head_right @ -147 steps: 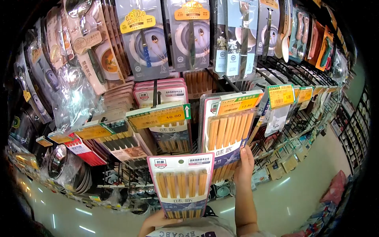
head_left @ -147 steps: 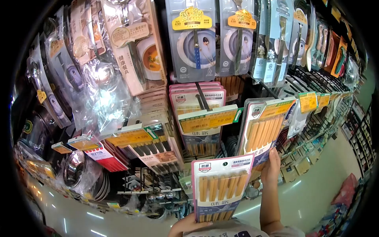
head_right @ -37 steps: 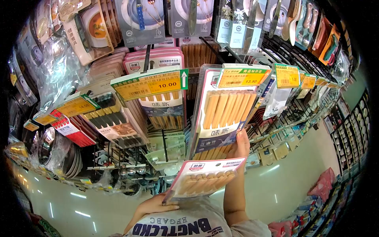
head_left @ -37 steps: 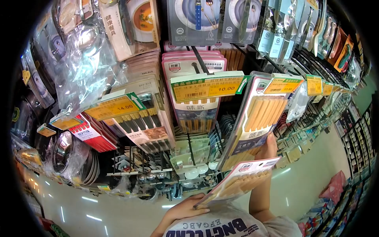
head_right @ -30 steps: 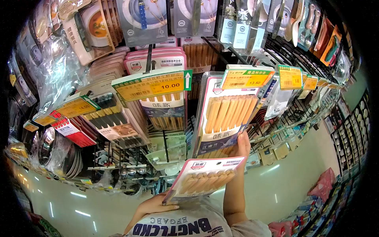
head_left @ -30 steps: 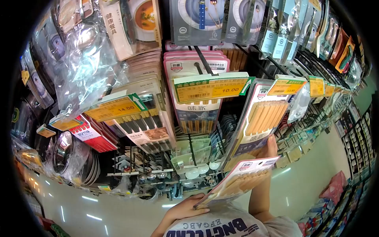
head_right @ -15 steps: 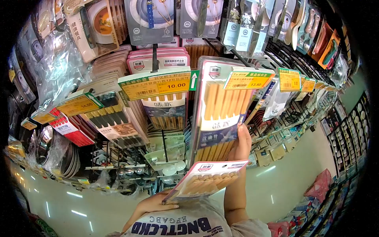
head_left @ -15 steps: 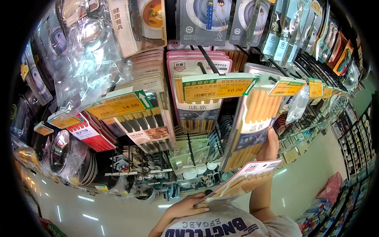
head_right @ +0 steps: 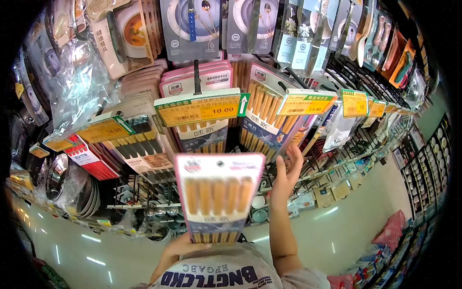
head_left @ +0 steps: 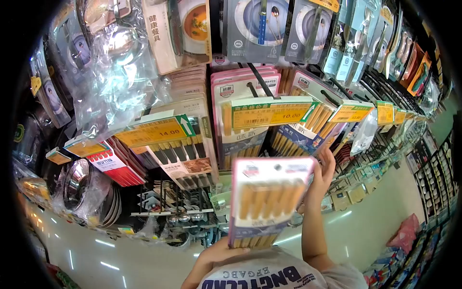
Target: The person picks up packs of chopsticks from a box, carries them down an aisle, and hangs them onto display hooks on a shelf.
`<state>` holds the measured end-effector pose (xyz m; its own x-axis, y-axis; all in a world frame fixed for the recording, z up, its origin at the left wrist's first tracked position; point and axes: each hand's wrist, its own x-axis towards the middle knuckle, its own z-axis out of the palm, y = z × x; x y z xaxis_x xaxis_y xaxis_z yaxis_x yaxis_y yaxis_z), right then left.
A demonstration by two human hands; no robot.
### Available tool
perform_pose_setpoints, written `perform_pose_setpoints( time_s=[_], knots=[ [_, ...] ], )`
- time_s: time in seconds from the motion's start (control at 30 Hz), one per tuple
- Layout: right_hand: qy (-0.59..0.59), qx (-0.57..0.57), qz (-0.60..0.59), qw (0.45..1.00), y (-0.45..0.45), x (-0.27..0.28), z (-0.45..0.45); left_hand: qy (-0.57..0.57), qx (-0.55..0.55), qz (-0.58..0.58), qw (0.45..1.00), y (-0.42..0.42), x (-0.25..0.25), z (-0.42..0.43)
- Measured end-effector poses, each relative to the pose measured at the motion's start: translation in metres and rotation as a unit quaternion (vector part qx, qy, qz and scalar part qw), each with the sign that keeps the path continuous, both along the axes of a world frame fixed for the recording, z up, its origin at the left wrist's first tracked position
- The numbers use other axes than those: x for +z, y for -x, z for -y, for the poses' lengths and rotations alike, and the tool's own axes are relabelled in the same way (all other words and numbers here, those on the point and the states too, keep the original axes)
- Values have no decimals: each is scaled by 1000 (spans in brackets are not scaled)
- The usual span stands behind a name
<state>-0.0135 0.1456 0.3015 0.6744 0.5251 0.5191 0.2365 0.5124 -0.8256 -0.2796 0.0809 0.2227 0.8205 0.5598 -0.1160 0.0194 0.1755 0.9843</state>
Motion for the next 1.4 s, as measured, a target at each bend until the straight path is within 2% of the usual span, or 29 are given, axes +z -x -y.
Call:
perform_pose_setpoints(
  time_s=[0.03, 0.1, 0.13, 0.17, 0.2, 0.23, 0.33, 0.37, 0.43, 0.47, 0.57, 0.6, 0.67, 0.77, 0.9, 0.97, 1.1, 1.17, 1.23, 1.3, 1.4],
  knots=[
    [9, -25, 2, 1000, 5, -4, 5, 85, 17, 41, 995, 0, 1, -2],
    [-2, 29, 30, 999, 15, -6, 16, 92, 48, 65, 992, 0, 8, -10],
    [30, 110, 26, 993, 21, 2, 24, 102, 67, 58, 991, -1, 12, -15],
    [28, 109, 26, 993, 24, 2, 27, 112, 86, 52, 989, -2, 15, -21],
    [38, 266, 5, 963, 25, 1, 31, 79, 74, 37, 993, -3, 16, -27],
    [47, 416, -15, 908, 27, -2, 35, 76, 73, 37, 994, -4, 18, -30],
    [131, 391, 70, 908, 40, -14, 49, 19, 41, 63, 997, -11, 30, -39],
    [99, 402, 35, 909, 44, -14, 51, 15, 39, 62, 997, -12, 32, -42],
    [104, 402, 31, 909, 46, -9, 51, 10, 23, 74, 997, -14, 33, -46],
    [101, 401, 31, 910, 47, -6, 49, 8, 57, 89, 994, -17, 37, -46],
    [72, 389, 30, 918, 53, 6, 38, 4, 67, 98, 993, -17, 41, -53],
    [51, 393, 21, 918, 57, 11, 35, 15, 58, 64, 996, -15, 47, -56],
    [23, 398, 21, 917, 58, 18, 27, 1, 65, 76, 995, -16, 53, -60],
    [51, 398, 13, 916, 60, 24, 21, -10, 67, 85, 994, -18, 45, -65],
    [34, 376, 23, 926, 62, 18, 19, -3, 76, 82, 994, -20, 40, -64],
    [40, 373, 20, 927, 63, 15, 16, 43, 83, 94, 991, -19, 33, -63],
    [43, 357, 2, 933, 72, 21, 9, 29, 83, 105, 991, -16, 39, -69],
    [51, 341, 4, 939, 73, 26, -2, 32, 140, 103, 984, -17, 43, -73],
    [60, 321, 1, 945, 75, 21, -11, 29, 141, 98, 985, -19, 38, -78],
    [72, 301, 11, 951, 74, 8, -23, 114, 241, 164, 950, -26, 30, -83],
    [97, 287, -9, 953, 77, -1, -19, 131, 227, 178, 949, -22, 10, -80]
  ],
)
